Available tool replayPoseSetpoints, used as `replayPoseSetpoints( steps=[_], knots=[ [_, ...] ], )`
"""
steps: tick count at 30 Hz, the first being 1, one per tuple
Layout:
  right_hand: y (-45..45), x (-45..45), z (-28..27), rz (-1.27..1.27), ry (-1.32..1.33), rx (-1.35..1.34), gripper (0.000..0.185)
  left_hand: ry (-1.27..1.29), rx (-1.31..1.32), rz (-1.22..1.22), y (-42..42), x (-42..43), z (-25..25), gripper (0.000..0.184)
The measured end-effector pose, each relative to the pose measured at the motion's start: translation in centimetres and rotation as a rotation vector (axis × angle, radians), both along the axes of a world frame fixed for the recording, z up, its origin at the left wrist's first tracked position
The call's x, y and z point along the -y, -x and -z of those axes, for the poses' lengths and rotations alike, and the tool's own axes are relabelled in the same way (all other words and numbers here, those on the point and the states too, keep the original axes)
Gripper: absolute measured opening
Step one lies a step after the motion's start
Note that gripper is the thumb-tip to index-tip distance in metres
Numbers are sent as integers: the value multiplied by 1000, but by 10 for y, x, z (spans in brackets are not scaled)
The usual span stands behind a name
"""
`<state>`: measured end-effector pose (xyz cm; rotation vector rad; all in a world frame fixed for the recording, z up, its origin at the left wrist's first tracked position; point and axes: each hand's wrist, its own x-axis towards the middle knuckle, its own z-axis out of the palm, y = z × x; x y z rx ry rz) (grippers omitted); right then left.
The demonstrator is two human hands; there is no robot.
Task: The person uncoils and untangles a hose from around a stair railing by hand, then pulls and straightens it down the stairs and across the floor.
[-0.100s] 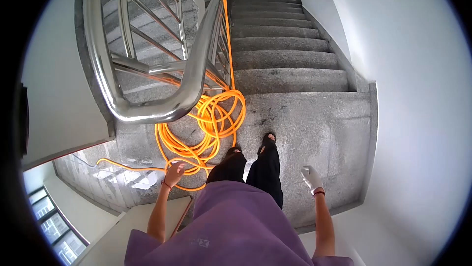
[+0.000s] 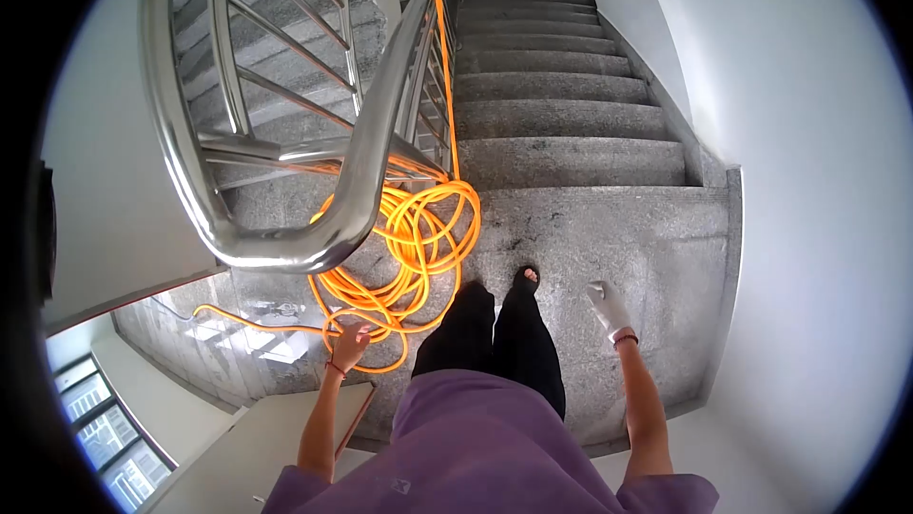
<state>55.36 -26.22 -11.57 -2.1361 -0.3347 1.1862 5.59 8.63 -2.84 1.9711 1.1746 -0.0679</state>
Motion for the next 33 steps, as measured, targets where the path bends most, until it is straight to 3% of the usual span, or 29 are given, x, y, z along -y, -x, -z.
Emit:
replayPoseSetpoints(
  steps=[1, 3, 6, 8, 12, 14, 16, 18, 20, 22, 23, 24, 26, 27, 29, 31, 33],
  knots=[
    [7, 11, 1, 8, 20, -40, 43, 80, -92, 36, 6, 40, 1, 30],
    [-53, -3, -4, -26, 11, -23, 44, 180, -88, 133, -67, 97, 52, 32],
    [-69, -76, 47, -289, 166, 84, 42, 122, -36, 300, -149, 110, 129, 33],
    [-82, -124, 96, -436, 175, 105, 42, 180, -93, 340, -220, 104, 172, 33],
    [-85, -223, 199, -388, 123, 39, 42, 97, -367, 483, -344, 51, 287, 27],
    [-87, -261, 262, -431, 148, 19, 42, 67, -285, 496, -388, 25, 360, 23],
    [-96, -296, 322, -249, -5, -117, 46, 63, -474, 646, -447, -9, 412, 23],
    [-103, -345, 363, -319, 15, -217, 51, -74, -581, 806, -463, -24, 499, 27],
    [-84, -392, 435, -296, -103, -78, 55, -596, -444, 797, -447, -20, 592, 28],
    [-81, -446, 483, -389, -287, 2, 57, -99, -1074, 1085, -483, -49, 604, 33],
    [-69, -466, 506, -360, -330, -201, 50, -70, -1071, 1116, -473, -46, 614, 35],
    [-50, -467, 523, -316, -360, -416, 44, -224, -1006, 1053, -441, -20, 635, 32],
    [-68, -487, 520, -99, -492, -862, 31, -447, -849, 1169, -443, -54, 588, 18],
    [-71, -461, 506, -4, -486, -894, 25, -591, -728, 1179, -426, -40, 565, 7],
    [-87, -418, 463, 26, -522, -1046, 22, -501, -439, 960, -416, -36, 478, 13],
    [-97, -364, 385, 42, -483, -1061, 19, -512, -302, 796, -381, -4, 393, 18],
    [-116, -331, 287, 176, -469, -1138, 15, -341, -418, 600, -365, 20, 276, 19]
  ],
)
